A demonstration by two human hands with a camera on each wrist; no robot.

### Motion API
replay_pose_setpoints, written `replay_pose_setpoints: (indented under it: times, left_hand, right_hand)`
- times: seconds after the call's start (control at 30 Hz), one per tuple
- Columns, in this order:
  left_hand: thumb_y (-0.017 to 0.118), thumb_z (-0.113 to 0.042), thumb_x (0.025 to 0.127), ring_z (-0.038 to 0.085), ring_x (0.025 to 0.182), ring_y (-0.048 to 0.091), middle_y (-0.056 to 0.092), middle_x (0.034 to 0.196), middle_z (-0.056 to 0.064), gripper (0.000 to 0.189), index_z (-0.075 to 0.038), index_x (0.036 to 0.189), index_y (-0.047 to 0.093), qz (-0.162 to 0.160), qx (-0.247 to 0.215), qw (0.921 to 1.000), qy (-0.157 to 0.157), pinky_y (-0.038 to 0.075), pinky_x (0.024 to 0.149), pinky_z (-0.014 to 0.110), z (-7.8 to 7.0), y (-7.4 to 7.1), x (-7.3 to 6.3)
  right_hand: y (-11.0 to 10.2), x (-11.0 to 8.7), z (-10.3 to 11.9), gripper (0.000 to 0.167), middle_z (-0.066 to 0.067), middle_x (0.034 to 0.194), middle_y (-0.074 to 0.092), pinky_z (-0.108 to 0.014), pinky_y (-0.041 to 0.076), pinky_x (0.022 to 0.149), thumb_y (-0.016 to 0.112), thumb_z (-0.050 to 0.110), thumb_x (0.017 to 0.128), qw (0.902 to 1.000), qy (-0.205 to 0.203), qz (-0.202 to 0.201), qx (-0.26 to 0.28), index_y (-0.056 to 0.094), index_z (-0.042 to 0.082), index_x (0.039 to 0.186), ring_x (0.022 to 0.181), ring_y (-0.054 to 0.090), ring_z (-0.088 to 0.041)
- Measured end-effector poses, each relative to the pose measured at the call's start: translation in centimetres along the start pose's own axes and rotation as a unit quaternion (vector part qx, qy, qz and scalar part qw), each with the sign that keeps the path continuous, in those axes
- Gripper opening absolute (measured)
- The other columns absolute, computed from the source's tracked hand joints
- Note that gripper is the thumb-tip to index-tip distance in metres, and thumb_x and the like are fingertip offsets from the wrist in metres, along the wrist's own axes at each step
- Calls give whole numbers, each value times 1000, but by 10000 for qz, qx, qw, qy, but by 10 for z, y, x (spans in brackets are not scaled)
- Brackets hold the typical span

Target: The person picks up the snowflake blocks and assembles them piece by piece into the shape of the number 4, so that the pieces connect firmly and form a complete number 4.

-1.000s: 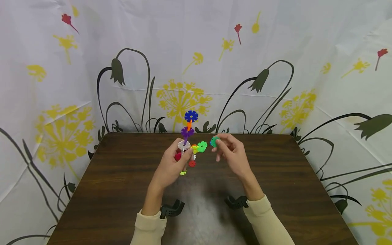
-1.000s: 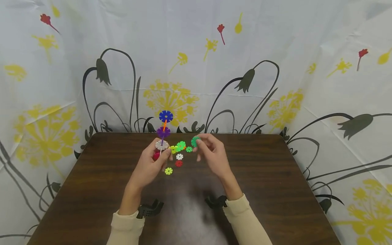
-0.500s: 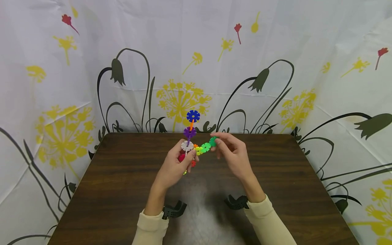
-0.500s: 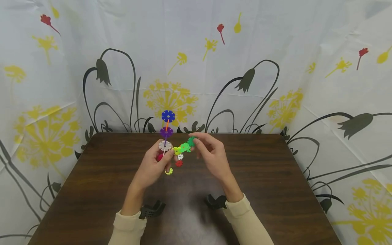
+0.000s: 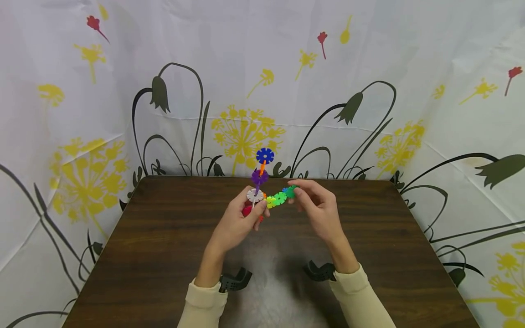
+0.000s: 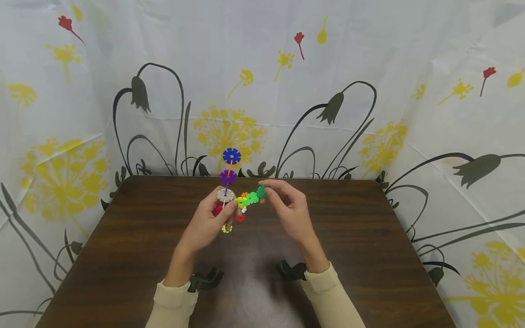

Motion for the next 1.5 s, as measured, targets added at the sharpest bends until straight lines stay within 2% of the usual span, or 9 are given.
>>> replay_pose_setpoints:
  times: [0.27,0.63,0.77,0.87,0.97,1.07,1.17,1.37,1.5]
  left_hand:
    - [59,-15,111,19,61,55,67,91,12,11,-7,118,55,25,-77,9999,-103,51,55,27,0,2,-2]
    - [56,-15,112,19,72,55,58,88,12,11,-4,113,53,-153,68,9997,-160,48,63,24,4,-5,1]
    - [57,-13,111,15,65,54,60,86,12,10,-3,111,55,-348,19,9994,57,50,57,27,0,-15,0]
    - [57,-12,111,19,59,53,61,85,17,9,-3,111,56,-574,-76,9982,149,48,53,28,-2,-25,-2]
    - [57,-11,111,27,60,55,59,81,18,9,-4,116,55,-744,-139,9970,186,48,53,29,-3,-32,-5]
    - [57,-11,111,32,62,57,57,77,15,13,-3,121,54,-761,-268,9965,227,50,56,30,-4,-32,-4]
    - [57,-13,112,30,65,60,58,76,14,16,-3,124,54,-675,-361,9968,209,54,60,29,-3,-29,-1]
    - [58,-12,112,20,66,58,59,79,15,14,-5,124,55,-789,-236,9965,145,50,59,26,0,-31,-4]
    - [57,-11,111,19,67,57,59,81,15,14,-7,124,56,-815,-195,9964,96,49,59,26,1,-33,-6]
  right_hand:
    - [7,-3,-1,23,-12,84,74,-24,55,59,64,3,107,9994,28,2,-346,75,5,127,70,65,-11]
    - [23,-3,-2,28,-13,87,74,-30,64,75,61,4,108,9988,38,398,-273,72,4,134,77,72,-24]
    - [25,-2,-16,35,-13,93,75,-35,61,73,48,14,116,9985,220,435,-264,61,13,149,76,73,-26]
    - [37,-5,-50,34,-16,95,74,-36,58,70,44,23,117,9946,734,639,-374,59,15,146,75,71,-26]
    - [67,-19,-99,31,-13,103,75,-35,60,75,53,30,115,9702,1558,1541,-1037,63,15,140,81,70,-26]
    - [100,-40,-142,34,-7,109,76,-39,62,84,63,33,110,9189,2161,2661,-1953,64,16,139,90,71,-23]
    - [120,-49,-169,36,-5,103,75,-40,61,83,67,35,107,8836,2303,3093,-2655,63,14,137,87,68,-18]
    - [144,-52,-195,50,-5,120,74,-50,60,82,72,42,102,8463,2228,3095,-3719,58,19,144,99,71,-25]
    - [156,-55,-209,38,-3,110,75,-49,59,74,75,38,98,8451,2319,3062,-3720,63,19,129,90,71,-26]
Point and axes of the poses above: each hand's wrist, its own x-axis towards the middle knuckle, its own y-axis out of the palm, z = x × y, the point moved 10 cm from there along x, towards the middle knuckle
